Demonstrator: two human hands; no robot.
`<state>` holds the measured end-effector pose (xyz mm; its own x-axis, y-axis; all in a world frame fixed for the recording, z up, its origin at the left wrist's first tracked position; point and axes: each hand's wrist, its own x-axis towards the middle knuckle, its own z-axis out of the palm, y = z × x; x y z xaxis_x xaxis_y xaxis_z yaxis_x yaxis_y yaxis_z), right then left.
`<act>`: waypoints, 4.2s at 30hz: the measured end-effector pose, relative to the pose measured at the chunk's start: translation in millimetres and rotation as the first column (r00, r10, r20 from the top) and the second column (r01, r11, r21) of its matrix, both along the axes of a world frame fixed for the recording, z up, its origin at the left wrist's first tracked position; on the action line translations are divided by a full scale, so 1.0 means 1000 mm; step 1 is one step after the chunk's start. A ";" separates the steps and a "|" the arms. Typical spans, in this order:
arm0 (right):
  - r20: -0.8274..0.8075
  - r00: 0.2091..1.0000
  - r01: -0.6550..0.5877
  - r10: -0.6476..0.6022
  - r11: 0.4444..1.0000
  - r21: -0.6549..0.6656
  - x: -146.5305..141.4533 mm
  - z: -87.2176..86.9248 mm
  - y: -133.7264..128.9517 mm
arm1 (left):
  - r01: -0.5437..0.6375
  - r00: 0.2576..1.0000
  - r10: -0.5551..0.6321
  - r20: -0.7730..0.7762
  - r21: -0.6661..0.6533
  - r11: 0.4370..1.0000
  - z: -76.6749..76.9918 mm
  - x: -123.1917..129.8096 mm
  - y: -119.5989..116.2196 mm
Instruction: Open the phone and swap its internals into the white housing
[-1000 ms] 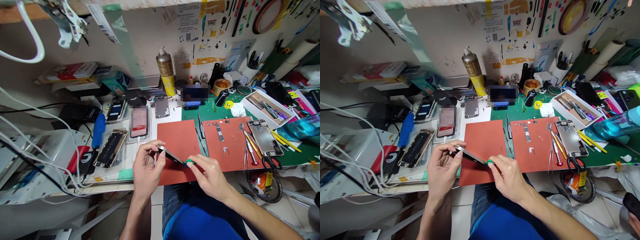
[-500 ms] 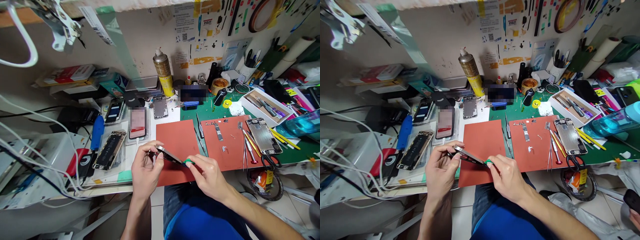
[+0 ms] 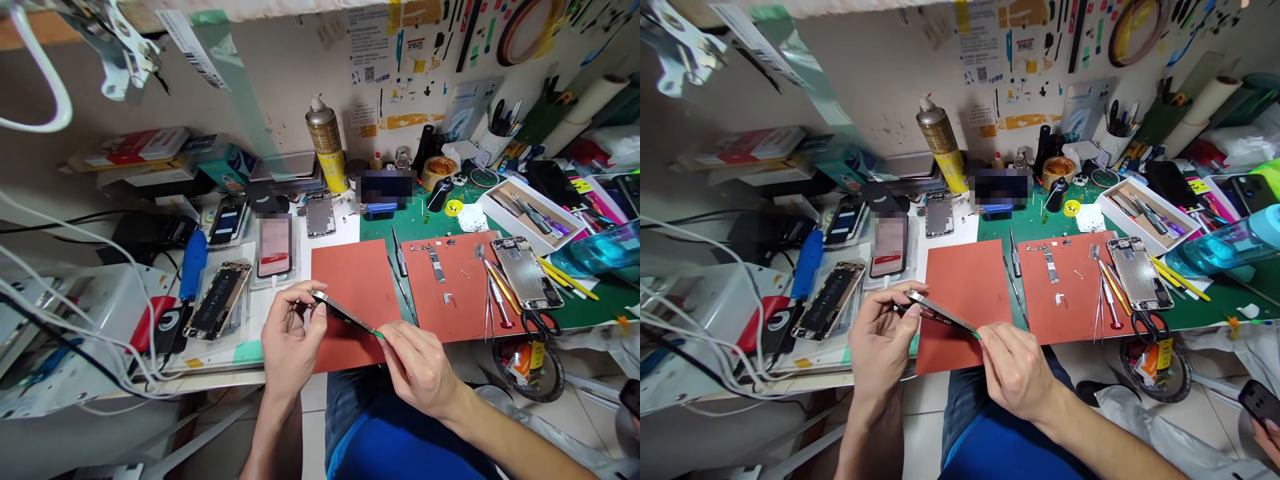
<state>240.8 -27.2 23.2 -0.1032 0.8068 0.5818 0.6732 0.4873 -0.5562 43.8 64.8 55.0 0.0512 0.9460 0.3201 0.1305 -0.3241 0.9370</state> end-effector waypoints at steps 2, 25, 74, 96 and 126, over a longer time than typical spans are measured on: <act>0.001 1.000 0.002 -0.002 1.000 0.001 -0.001 0.000 0.000 | -0.006 1.000 0.005 -0.005 -0.008 1.000 0.000 0.000 -0.001; -0.178 0.983 -0.040 0.048 0.998 0.046 -0.021 0.044 0.031 | 0.021 0.995 -0.017 -0.099 0.034 0.999 -0.004 0.005 -0.011; -0.730 0.574 -0.347 -0.370 0.698 -0.627 0.006 0.007 0.050 | 0.116 0.989 -0.148 -0.016 -0.540 0.833 -0.035 -0.043 -0.014; -0.829 0.488 -0.476 -0.274 0.712 -0.515 -0.007 0.047 0.056 | 0.925 0.238 -0.194 0.952 -0.161 0.345 -0.053 0.001 -0.084; -0.708 0.678 -0.464 -0.198 0.632 -0.621 -0.009 0.044 0.057 | 0.744 0.615 -0.194 0.765 -0.480 0.465 -0.039 -0.007 -0.082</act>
